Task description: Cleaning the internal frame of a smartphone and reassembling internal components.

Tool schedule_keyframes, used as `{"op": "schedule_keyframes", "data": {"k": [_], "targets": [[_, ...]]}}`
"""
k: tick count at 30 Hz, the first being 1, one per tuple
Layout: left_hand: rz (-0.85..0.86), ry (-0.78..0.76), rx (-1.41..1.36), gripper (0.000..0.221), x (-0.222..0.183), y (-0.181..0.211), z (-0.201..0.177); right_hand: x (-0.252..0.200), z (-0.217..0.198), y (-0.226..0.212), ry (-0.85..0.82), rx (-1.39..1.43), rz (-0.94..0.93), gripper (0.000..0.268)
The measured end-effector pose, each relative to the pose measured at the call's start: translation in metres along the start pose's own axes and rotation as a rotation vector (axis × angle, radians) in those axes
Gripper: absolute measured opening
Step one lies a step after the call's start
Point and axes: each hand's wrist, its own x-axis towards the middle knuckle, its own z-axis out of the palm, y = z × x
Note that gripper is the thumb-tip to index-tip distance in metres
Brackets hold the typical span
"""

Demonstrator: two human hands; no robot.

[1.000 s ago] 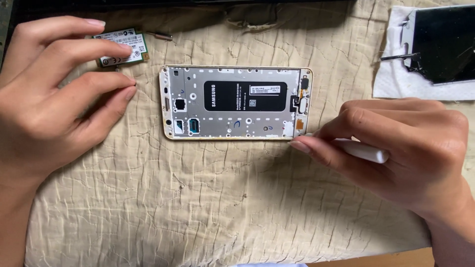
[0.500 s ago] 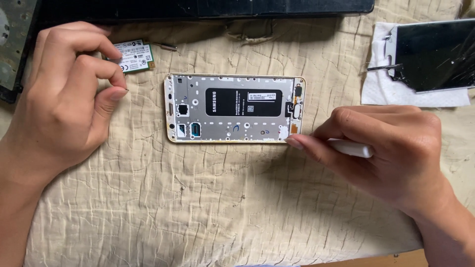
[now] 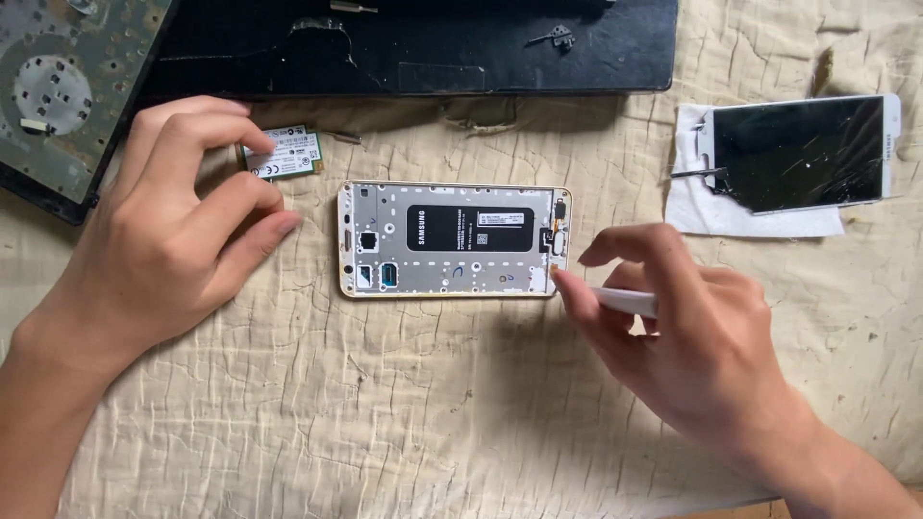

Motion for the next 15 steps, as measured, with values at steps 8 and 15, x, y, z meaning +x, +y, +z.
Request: {"op": "schedule_keyframes", "data": {"k": [8, 15], "targets": [[0.081, 0.021, 0.005, 0.031, 0.007, 0.021, 0.004, 0.003, 0.003, -0.002, 0.040, -0.037, -0.138, 0.013], [0.246, -0.150, 0.004, 0.054, 0.012, 0.038, 0.013, -0.002, 0.011, 0.005, 0.016, 0.036, -0.115, 0.031]]}}
